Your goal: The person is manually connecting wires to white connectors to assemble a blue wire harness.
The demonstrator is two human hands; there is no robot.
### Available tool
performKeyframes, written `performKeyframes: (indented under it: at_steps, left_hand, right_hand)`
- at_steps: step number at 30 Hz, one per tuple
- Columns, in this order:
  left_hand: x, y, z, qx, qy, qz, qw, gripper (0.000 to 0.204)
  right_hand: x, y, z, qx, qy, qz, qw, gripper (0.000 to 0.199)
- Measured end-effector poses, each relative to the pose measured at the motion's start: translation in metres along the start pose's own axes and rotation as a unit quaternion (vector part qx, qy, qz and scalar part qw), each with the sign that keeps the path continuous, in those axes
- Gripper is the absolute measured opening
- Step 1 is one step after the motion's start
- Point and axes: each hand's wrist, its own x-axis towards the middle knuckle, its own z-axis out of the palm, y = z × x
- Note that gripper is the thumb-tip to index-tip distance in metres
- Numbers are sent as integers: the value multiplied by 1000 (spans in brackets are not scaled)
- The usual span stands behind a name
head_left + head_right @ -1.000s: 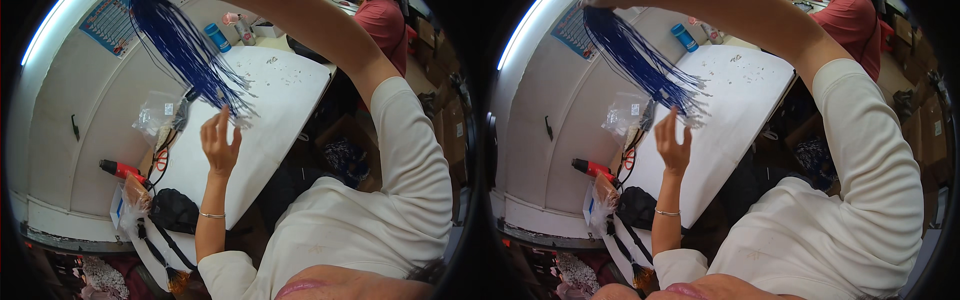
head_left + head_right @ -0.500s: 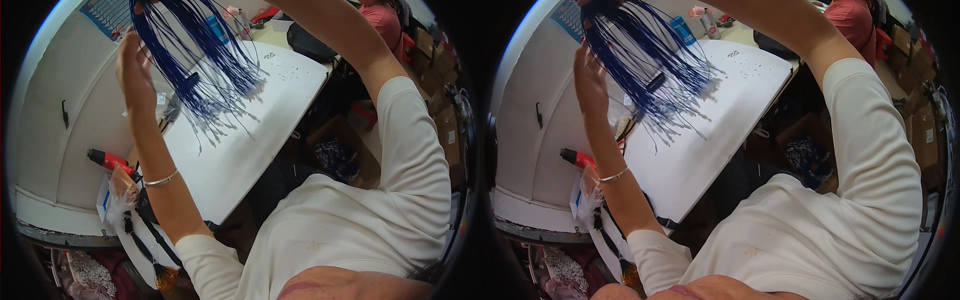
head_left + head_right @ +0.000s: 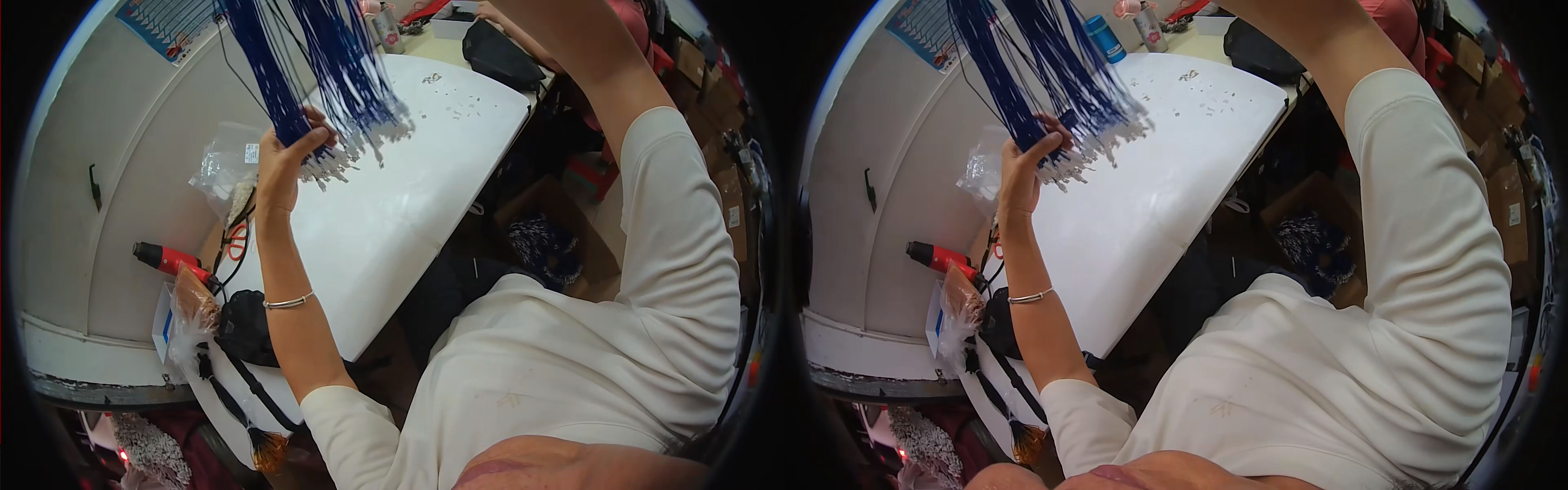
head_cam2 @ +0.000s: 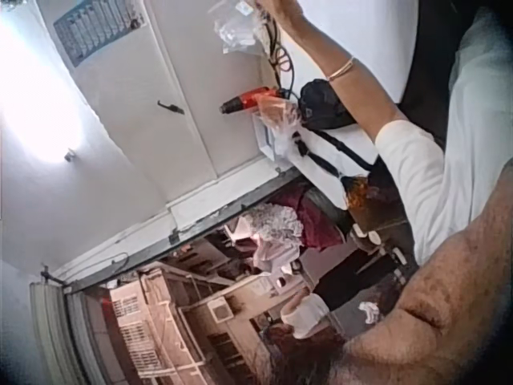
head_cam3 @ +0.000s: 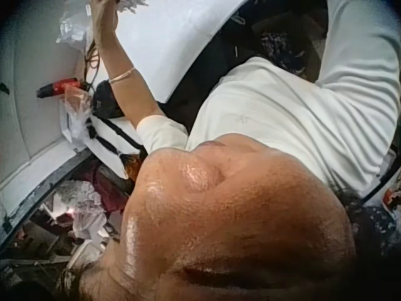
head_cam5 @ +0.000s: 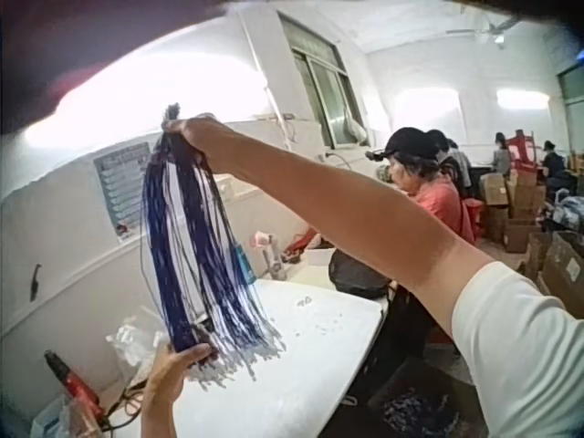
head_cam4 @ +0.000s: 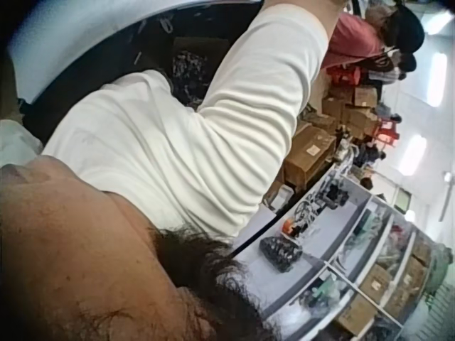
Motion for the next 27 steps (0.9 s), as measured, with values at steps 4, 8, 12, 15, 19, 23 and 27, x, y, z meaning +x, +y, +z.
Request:
performKeyframes:
  at_steps: [4, 8, 12, 15, 19, 23, 27]
  left_hand:
    - [-10, -3, -17, 59, -45, -43, 996, 42]
    - [-10, -12, -20, 50, -30, -52, 997, 50]
    - [-10, -27, 2, 38, 72, 30, 996, 57]
    - [1, -40, 20, -17, 91, 61, 994, 55]
    - [13, -47, 28, -48, 106, 55, 992, 52]
    - [-1, -47, -1, 58, 147, -54, 986, 39]
    - [-7, -30, -62, 397, 120, -76, 907, 26]
  right_hand:
    - [8, 7, 8, 4, 24, 19, 1000, 21]
    - [28, 60, 10, -6, -112, -209, 971, 24]
    - [29, 85, 27, -18, -253, -425, 869, 27]
    - [21, 99, 36, -52, -297, -408, 862, 31]
    - [39, 117, 19, -30, -236, -355, 904, 29]
    - [75, 153, -9, -13, -185, -292, 938, 27]
    - [125, 194, -54, -3, -135, -229, 964, 25]
